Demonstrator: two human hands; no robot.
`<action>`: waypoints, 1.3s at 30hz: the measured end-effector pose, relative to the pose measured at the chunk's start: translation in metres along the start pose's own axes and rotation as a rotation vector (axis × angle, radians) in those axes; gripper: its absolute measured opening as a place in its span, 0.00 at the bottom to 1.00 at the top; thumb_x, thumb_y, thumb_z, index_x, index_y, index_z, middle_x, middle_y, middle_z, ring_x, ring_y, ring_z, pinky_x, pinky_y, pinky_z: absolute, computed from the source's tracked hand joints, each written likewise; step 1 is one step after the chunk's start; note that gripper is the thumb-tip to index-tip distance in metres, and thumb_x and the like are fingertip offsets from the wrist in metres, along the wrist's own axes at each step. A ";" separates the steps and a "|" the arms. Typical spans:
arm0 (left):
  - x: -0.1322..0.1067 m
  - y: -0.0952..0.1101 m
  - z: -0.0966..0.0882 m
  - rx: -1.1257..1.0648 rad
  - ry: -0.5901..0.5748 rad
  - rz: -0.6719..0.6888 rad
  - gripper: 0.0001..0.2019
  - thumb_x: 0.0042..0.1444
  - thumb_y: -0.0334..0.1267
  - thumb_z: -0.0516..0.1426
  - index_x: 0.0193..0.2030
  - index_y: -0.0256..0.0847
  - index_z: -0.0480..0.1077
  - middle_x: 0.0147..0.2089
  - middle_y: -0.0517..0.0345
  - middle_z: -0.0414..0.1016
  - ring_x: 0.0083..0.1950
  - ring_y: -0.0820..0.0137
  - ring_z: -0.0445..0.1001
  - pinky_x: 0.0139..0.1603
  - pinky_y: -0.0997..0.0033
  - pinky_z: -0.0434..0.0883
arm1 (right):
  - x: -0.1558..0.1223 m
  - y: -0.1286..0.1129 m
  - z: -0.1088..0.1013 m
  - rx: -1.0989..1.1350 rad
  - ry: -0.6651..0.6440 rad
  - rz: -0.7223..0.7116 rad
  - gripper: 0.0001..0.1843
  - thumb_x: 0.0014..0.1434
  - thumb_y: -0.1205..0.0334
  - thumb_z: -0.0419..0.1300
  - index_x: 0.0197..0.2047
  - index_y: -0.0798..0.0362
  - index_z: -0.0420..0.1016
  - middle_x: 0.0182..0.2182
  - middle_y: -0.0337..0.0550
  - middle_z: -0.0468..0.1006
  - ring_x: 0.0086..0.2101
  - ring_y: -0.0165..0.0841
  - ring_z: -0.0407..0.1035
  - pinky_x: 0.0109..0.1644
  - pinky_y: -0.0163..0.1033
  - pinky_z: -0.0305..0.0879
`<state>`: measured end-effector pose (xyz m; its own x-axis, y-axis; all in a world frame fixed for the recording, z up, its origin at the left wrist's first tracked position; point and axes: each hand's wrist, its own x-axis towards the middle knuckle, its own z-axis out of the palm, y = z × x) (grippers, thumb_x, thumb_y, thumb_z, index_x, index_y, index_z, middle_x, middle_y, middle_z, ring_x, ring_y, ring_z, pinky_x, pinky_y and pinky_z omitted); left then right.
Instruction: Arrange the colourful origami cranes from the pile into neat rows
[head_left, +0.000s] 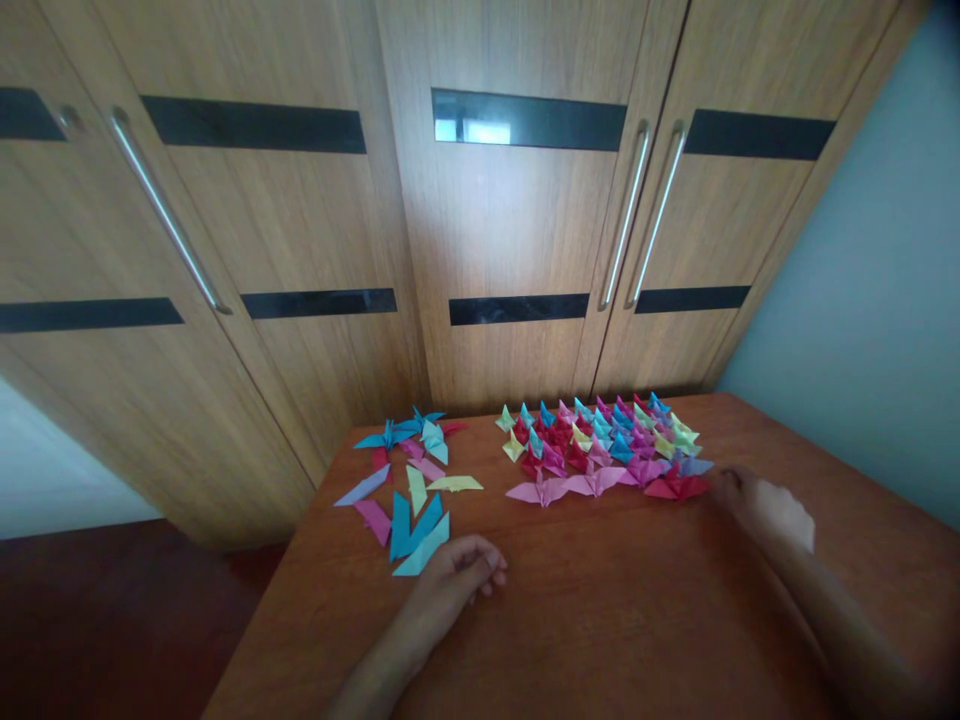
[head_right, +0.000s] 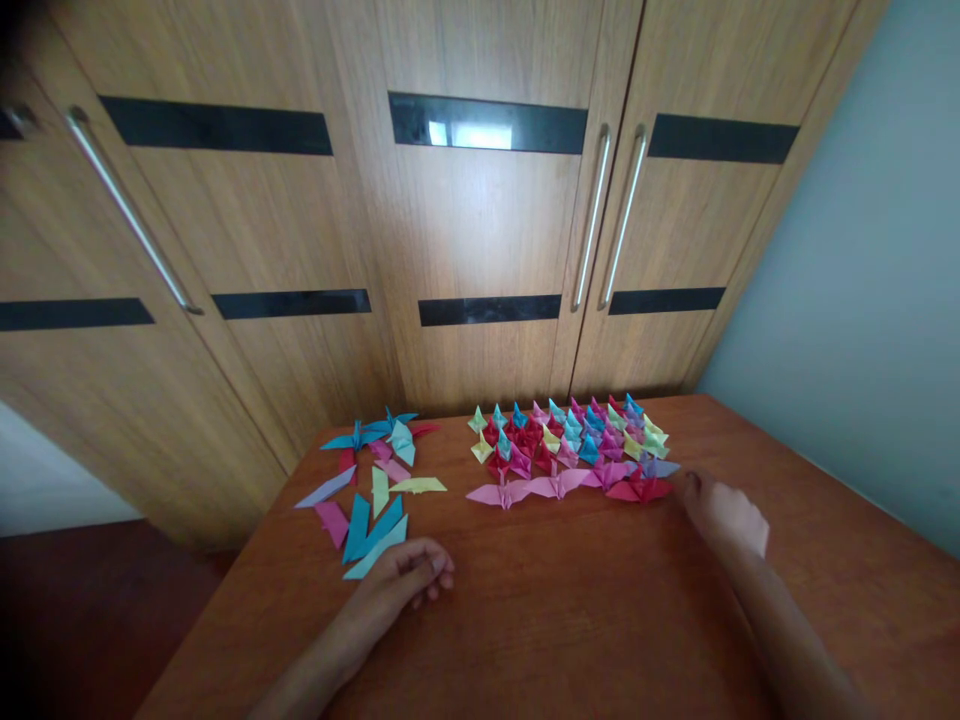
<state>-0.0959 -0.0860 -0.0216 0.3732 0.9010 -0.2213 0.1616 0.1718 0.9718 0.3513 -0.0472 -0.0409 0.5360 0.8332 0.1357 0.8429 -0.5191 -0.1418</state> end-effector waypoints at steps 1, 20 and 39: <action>0.000 0.000 0.000 -0.005 0.000 0.005 0.15 0.53 0.48 0.54 0.33 0.37 0.70 0.30 0.57 0.74 0.28 0.74 0.66 0.25 0.77 0.57 | -0.006 -0.004 -0.003 -0.002 0.028 0.011 0.26 0.60 0.47 0.41 0.49 0.48 0.74 0.35 0.57 0.79 0.30 0.47 0.74 0.29 0.45 0.65; 0.019 0.023 -0.070 0.320 0.465 0.255 0.12 0.53 0.43 0.55 0.39 0.39 0.70 0.38 0.54 0.75 0.35 0.68 0.72 0.34 0.71 0.66 | -0.158 -0.191 -0.010 0.540 -0.307 -0.841 0.13 0.57 0.65 0.47 0.35 0.50 0.73 0.29 0.39 0.77 0.31 0.33 0.71 0.36 0.34 0.59; 0.085 0.056 -0.089 0.752 0.602 0.223 0.16 0.59 0.41 0.55 0.52 0.37 0.65 0.51 0.52 0.68 0.48 0.62 0.71 0.46 0.58 0.71 | -0.167 -0.188 0.001 0.550 -0.285 -0.875 0.14 0.58 0.69 0.46 0.38 0.50 0.73 0.34 0.40 0.77 0.36 0.33 0.70 0.42 0.34 0.60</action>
<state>-0.1363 0.0356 0.0211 -0.0276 0.9699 0.2419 0.7605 -0.1367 0.6348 0.1028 -0.0886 -0.0374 -0.3349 0.9248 0.1804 0.7533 0.3778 -0.5383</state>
